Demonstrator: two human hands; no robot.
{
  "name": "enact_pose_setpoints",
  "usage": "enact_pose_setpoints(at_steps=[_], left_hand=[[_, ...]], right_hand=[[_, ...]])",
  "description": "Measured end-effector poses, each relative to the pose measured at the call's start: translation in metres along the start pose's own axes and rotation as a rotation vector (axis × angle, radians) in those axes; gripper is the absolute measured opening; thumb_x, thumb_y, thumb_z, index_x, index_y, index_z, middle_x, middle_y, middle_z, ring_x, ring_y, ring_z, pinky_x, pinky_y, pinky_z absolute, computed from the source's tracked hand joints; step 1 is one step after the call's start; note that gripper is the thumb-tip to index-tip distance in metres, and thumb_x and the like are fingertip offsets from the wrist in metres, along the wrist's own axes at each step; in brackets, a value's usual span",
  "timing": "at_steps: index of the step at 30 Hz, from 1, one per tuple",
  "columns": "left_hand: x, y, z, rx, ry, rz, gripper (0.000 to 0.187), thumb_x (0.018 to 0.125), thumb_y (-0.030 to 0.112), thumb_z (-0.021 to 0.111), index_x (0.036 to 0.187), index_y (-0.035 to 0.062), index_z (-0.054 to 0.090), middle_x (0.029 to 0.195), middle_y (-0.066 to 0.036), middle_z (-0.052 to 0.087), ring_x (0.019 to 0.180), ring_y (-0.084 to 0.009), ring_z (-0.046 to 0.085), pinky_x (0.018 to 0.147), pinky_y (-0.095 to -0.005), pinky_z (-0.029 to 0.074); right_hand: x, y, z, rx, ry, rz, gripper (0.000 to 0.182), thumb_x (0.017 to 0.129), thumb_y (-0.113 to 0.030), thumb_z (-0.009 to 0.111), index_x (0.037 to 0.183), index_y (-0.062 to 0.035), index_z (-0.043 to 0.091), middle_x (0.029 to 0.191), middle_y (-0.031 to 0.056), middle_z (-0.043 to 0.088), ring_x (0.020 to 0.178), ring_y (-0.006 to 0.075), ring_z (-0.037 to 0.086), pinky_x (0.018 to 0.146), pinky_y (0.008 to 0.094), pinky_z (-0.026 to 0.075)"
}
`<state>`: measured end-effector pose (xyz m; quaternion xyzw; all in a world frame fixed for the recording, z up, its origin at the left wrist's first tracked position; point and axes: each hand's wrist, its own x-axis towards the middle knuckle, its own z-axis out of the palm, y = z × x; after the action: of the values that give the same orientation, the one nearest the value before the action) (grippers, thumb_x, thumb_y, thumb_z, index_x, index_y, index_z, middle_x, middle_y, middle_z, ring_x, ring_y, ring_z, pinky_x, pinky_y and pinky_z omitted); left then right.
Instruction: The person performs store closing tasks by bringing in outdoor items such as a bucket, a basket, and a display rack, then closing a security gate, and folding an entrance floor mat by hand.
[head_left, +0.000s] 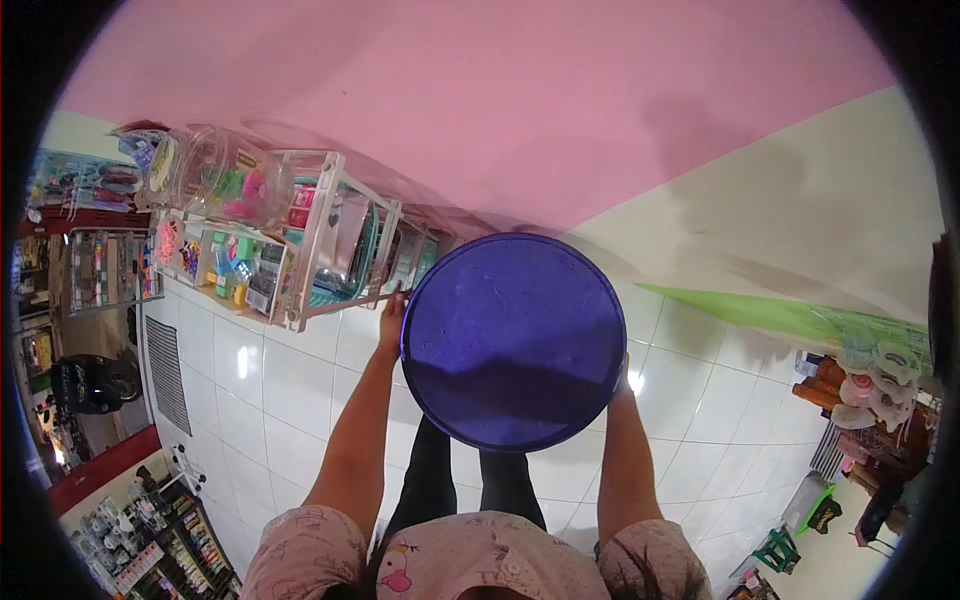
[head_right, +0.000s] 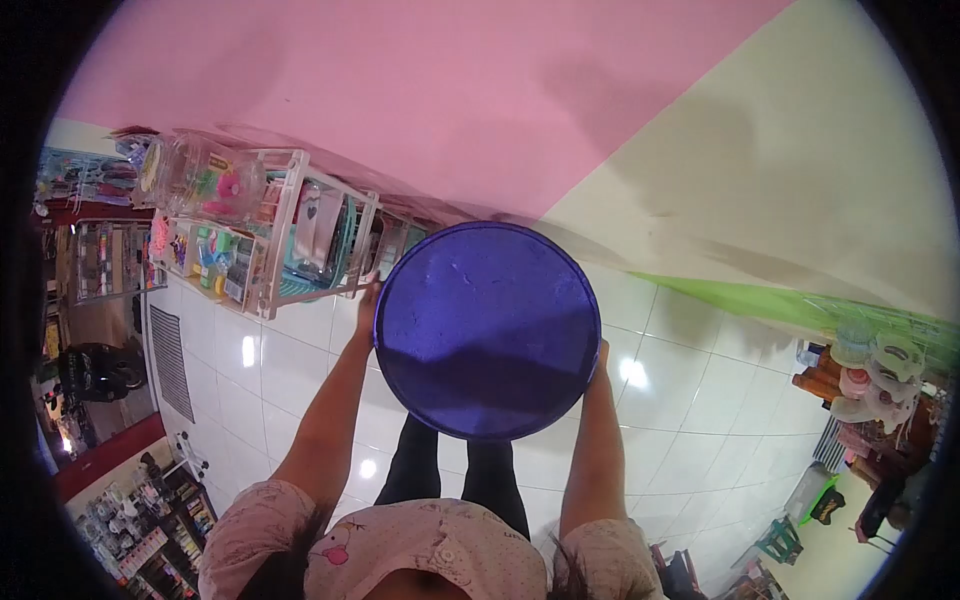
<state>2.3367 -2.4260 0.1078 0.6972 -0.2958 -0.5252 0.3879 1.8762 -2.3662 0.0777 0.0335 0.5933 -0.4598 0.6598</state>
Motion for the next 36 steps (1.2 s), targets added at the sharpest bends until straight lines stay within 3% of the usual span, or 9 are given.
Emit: enact_pose_setpoints(at_steps=[4, 19, 22, 25, 27, 30, 32, 33, 36], left_hand=[[-0.012, -0.010, -0.006, -0.726, -0.326, -0.411, 0.036, 0.090, 0.019, 0.041, 0.119, -0.0008, 0.046, 0.105, -0.013, 0.058, 0.092, -0.0217, 0.058, 0.081, -0.0329, 0.048], [-0.005, -0.026, -0.019, -0.477, -0.457, -0.327, 0.038, 0.089, 0.022, 0.045, 0.117, -0.0022, 0.048, 0.099, -0.013, 0.060, 0.085, -0.0217, 0.059, 0.076, -0.0322, 0.050], [-0.026, 0.022, -0.015, -0.468, -0.346, -0.613, 0.044, 0.091, 0.034, 0.039, 0.125, 0.0068, 0.044, 0.113, -0.010, 0.055, 0.099, -0.0212, 0.054, 0.086, -0.0353, 0.044], [-0.078, -0.007, -0.081, -0.243, -0.509, -0.626, 0.048, 0.090, 0.049, 0.032, 0.134, 0.0302, 0.032, 0.138, 0.002, 0.032, 0.121, -0.0170, 0.036, 0.097, -0.0431, 0.027], [-0.147, 0.004, -0.131, 0.002, -0.444, -0.675, 0.048, 0.088, 0.048, 0.035, 0.130, 0.0237, 0.038, 0.125, -0.002, 0.046, 0.109, -0.0190, 0.045, 0.091, -0.0415, 0.032], [-0.241, -0.115, -0.252, 0.638, -0.352, -0.680, 0.039, 0.088, 0.038, 0.040, 0.096, 0.0061, 0.060, 0.095, -0.009, 0.063, 0.091, -0.0248, 0.058, 0.074, -0.0342, 0.045], [-0.315, -0.133, -0.304, 1.338, -0.712, -0.024, 0.031, 0.090, 0.023, 0.039, 0.108, 0.0031, 0.055, 0.103, -0.016, 0.059, 0.094, -0.0286, 0.057, 0.083, -0.0387, 0.045], [-0.347, -0.152, -0.325, 1.318, -0.777, -0.180, 0.032, 0.090, 0.019, 0.038, 0.117, 0.0069, 0.050, 0.113, -0.013, 0.056, 0.097, -0.0281, 0.057, 0.084, -0.0414, 0.044], [-0.424, -0.117, -0.350, 0.411, -0.315, -1.009, 0.040, 0.090, 0.030, 0.039, 0.128, 0.0170, 0.039, 0.123, -0.007, 0.051, 0.101, -0.0265, 0.056, 0.081, -0.0488, 0.043]], right_hand=[[-0.002, 0.005, 0.008, 0.003, -0.003, 0.012, 0.076, 0.076, -0.065, 0.045, 0.122, -0.0042, 0.042, 0.114, 0.0150, 0.050, 0.103, 0.0295, 0.049, 0.088, 0.0420, 0.040], [0.010, 0.009, 0.031, -0.024, -0.214, -0.021, 0.084, 0.076, -0.069, 0.040, 0.130, -0.0049, 0.034, 0.125, 0.0160, 0.044, 0.114, 0.0307, 0.044, 0.095, 0.0424, 0.036], [-0.019, 0.014, 0.008, -0.064, -0.287, -0.014, 0.086, 0.076, -0.070, 0.039, 0.132, -0.0050, 0.032, 0.127, 0.0162, 0.043, 0.116, 0.0309, 0.043, 0.097, 0.0425, 0.035], [-0.090, 0.006, -0.006, -0.105, 0.386, 0.259, 0.085, 0.078, -0.072, 0.028, 0.138, -0.0123, 0.019, 0.142, 0.0128, 0.021, 0.130, 0.0324, 0.019, 0.101, 0.0594, 0.007], [-0.127, 0.014, -0.029, -0.199, 0.419, 0.271, 0.084, 0.076, -0.072, 0.032, 0.138, -0.0165, 0.020, 0.142, 0.0131, 0.020, 0.131, 0.0326, 0.015, 0.100, 0.0603, 0.002], [-0.179, 0.027, -0.053, -0.606, 0.477, 0.251, 0.067, 0.075, -0.062, 0.050, 0.120, -0.0138, 0.041, 0.114, 0.0106, 0.050, 0.101, 0.0287, 0.047, 0.078, 0.0553, 0.035], [-0.186, 0.041, -0.073, -1.063, 0.411, 0.264, 0.053, 0.075, -0.054, 0.055, 0.108, -0.0137, 0.051, 0.084, 0.0069, 0.058, 0.074, 0.0231, 0.054, 0.060, 0.0475, 0.040], [-0.185, 0.048, -0.086, -1.300, 0.288, 0.260, 0.043, 0.075, -0.045, 0.058, 0.103, -0.0129, 0.055, 0.081, 0.0086, 0.061, 0.072, 0.0238, 0.057, 0.062, 0.0453, 0.042], [-0.191, 0.062, -0.039, -1.696, -0.026, 0.196, 0.037, 0.076, -0.040, 0.057, 0.098, -0.0109, 0.055, 0.077, 0.0087, 0.060, 0.067, 0.0230, 0.057, 0.059, 0.0426, 0.043]])
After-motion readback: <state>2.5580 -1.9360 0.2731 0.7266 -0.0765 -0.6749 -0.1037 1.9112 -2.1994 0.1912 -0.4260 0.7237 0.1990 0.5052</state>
